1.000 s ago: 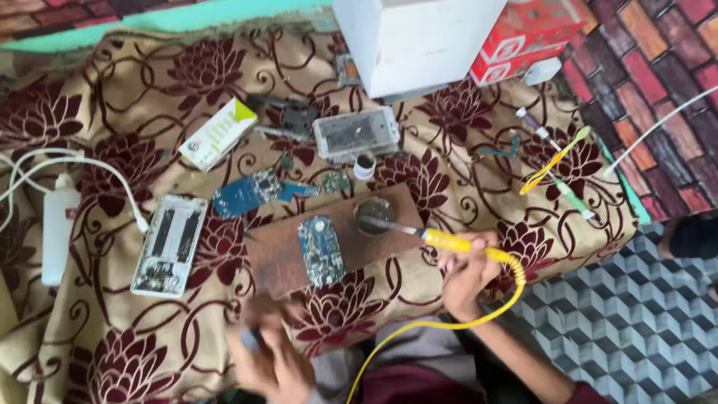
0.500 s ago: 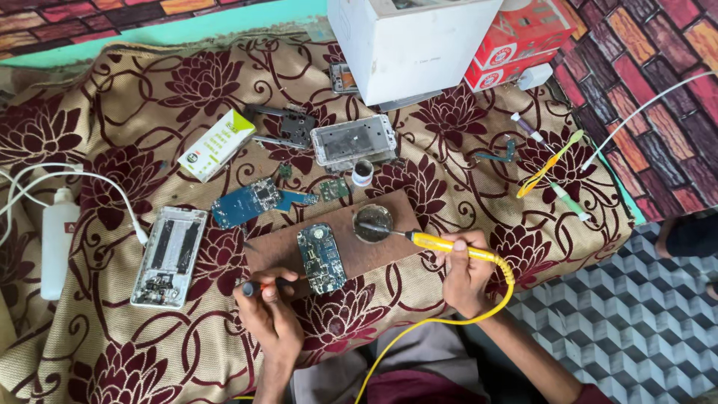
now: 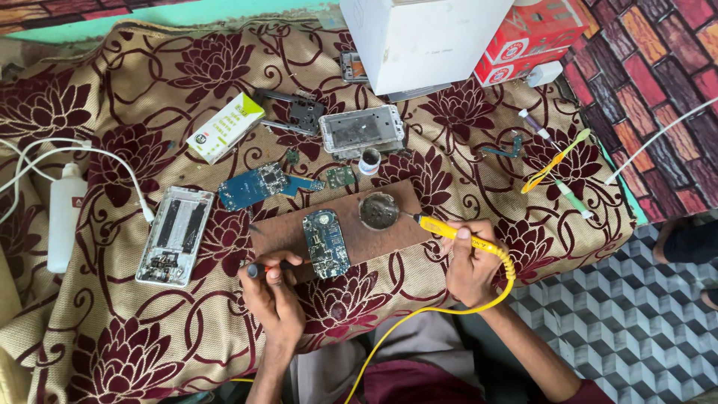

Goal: The person uses a soldering iron and a screwdriver to work on a small circuit board placed on a wooden board. They repeatedly apply the soldering iron to specific points on the board while holding the screwdriver in the other hand.

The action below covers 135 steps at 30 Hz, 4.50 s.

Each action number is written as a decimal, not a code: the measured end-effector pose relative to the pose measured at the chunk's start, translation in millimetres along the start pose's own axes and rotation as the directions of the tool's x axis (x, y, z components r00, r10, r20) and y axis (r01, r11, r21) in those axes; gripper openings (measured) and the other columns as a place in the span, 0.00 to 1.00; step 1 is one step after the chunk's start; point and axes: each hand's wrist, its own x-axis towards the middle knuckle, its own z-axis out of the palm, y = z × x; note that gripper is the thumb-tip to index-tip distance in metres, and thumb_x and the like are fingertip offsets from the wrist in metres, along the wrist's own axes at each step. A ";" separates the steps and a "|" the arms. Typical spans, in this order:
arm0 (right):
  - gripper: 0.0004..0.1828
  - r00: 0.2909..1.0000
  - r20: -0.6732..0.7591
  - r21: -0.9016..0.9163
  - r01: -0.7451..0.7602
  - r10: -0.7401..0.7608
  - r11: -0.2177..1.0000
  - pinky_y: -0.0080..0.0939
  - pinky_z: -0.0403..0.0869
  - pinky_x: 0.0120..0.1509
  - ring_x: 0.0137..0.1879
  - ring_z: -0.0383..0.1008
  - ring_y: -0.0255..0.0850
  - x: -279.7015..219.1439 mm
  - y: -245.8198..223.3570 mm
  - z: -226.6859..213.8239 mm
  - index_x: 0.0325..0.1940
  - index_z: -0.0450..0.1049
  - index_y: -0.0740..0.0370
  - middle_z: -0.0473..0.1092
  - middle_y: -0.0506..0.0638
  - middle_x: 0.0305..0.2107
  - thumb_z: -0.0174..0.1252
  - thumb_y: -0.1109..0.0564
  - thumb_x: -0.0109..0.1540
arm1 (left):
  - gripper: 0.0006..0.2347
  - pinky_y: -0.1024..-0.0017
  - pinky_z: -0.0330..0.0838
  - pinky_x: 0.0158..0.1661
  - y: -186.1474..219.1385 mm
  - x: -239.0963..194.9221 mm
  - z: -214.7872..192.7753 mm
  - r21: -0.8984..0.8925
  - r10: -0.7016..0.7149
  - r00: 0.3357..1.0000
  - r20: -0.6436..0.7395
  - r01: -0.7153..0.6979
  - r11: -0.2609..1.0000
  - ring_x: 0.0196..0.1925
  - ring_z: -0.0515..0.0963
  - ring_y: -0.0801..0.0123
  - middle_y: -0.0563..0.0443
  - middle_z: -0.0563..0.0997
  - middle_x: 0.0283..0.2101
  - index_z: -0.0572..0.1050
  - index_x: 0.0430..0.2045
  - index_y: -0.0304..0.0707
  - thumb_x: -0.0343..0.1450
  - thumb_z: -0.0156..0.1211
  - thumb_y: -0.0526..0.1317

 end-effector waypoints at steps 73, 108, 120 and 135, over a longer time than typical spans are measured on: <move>0.19 0.945 -0.080 0.658 -0.190 0.318 0.728 0.34 0.68 0.23 0.20 0.68 0.38 -47.0 58.8 43.3 0.42 0.64 0.65 0.66 0.53 0.18 0.40 0.48 0.77 | 0.03 0.85 0.52 0.15 -3.3 -3.9 -7.5 -0.109 -0.018 0.996 -0.085 0.009 0.994 0.13 0.61 0.91 0.41 0.85 0.40 0.70 0.39 0.33 0.79 0.51 0.34; 0.20 0.930 -0.083 0.623 -0.232 0.358 0.747 0.32 0.63 0.24 0.19 0.64 0.36 -38.2 43.6 42.3 0.42 0.63 0.64 0.64 0.51 0.17 0.39 0.46 0.77 | 0.05 0.84 0.52 0.23 -6.4 -3.0 -8.6 -0.080 -0.129 0.981 -0.147 0.118 0.990 0.20 0.60 0.90 0.32 0.84 0.50 0.67 0.42 0.33 0.80 0.53 0.36; 0.22 0.908 -0.135 0.696 -0.198 0.396 0.690 0.30 0.58 0.20 0.17 0.61 0.34 -39.9 52.1 43.1 0.42 0.65 0.63 0.60 0.47 0.14 0.41 0.43 0.76 | 0.05 0.84 0.62 0.28 1.5 -5.9 -5.3 -0.070 -0.102 0.994 -0.026 0.100 0.993 0.37 0.82 0.76 0.37 0.84 0.43 0.64 0.42 0.30 0.81 0.51 0.33; 0.22 0.919 -0.210 0.606 -0.145 0.333 0.782 0.32 0.59 0.23 0.18 0.56 0.32 -38.4 55.3 34.1 0.38 0.65 0.62 0.52 0.42 0.16 0.43 0.42 0.76 | 0.03 0.85 0.53 0.23 4.0 -5.2 -5.1 -0.142 -0.121 0.991 -0.056 0.112 0.983 0.21 0.64 0.88 0.39 0.85 0.41 0.67 0.44 0.31 0.81 0.49 0.33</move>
